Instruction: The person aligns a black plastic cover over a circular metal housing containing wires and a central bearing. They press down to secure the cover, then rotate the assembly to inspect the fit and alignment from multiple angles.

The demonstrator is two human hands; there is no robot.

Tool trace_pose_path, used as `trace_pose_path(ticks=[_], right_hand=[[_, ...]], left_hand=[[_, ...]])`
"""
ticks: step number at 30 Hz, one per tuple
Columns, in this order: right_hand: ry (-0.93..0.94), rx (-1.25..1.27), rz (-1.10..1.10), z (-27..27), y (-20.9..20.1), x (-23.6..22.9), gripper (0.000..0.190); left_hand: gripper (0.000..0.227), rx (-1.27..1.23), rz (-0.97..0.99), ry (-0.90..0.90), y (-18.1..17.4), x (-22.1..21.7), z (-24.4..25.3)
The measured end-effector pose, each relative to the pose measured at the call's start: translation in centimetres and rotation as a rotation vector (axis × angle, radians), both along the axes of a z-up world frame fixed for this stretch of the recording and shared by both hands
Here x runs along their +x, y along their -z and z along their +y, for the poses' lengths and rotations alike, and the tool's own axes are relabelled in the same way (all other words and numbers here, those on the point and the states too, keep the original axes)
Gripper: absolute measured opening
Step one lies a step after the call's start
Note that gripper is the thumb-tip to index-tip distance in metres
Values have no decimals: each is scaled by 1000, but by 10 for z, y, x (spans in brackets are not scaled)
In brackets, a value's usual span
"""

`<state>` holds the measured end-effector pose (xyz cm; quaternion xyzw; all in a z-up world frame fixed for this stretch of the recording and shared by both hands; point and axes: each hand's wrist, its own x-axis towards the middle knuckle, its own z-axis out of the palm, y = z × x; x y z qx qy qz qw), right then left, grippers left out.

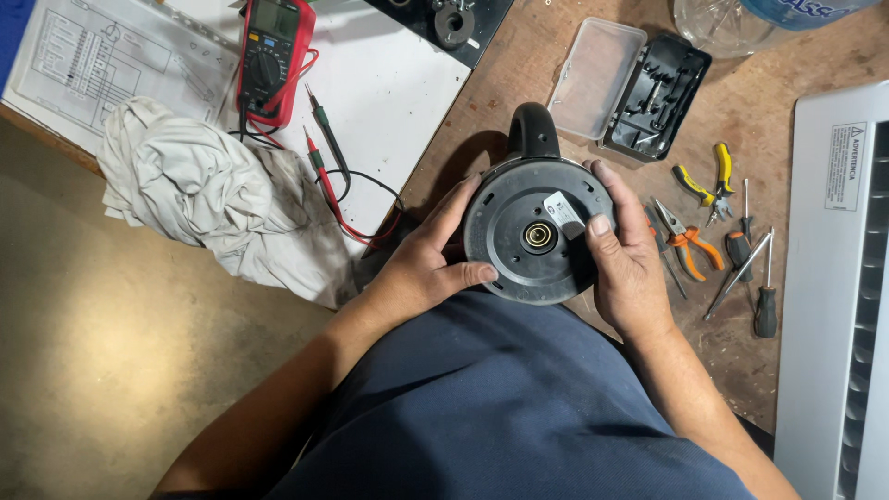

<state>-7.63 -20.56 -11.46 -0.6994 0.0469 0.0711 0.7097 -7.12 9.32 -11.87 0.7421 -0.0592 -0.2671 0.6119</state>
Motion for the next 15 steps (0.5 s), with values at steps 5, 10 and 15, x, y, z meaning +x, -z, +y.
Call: trace_pose_path(ticks=[5,10,15], right_hand=[[-2,-11,10,5,-9,5,67],[42,-2,7,8,-18,7,77],[131,102,55,14,-25,5,74]], left_hand=[[106,229,-27,-50,-43,18,-23],[73,333,-128,-126,-37,24,-37],[48,537,-376,-151,-20,29,-43]])
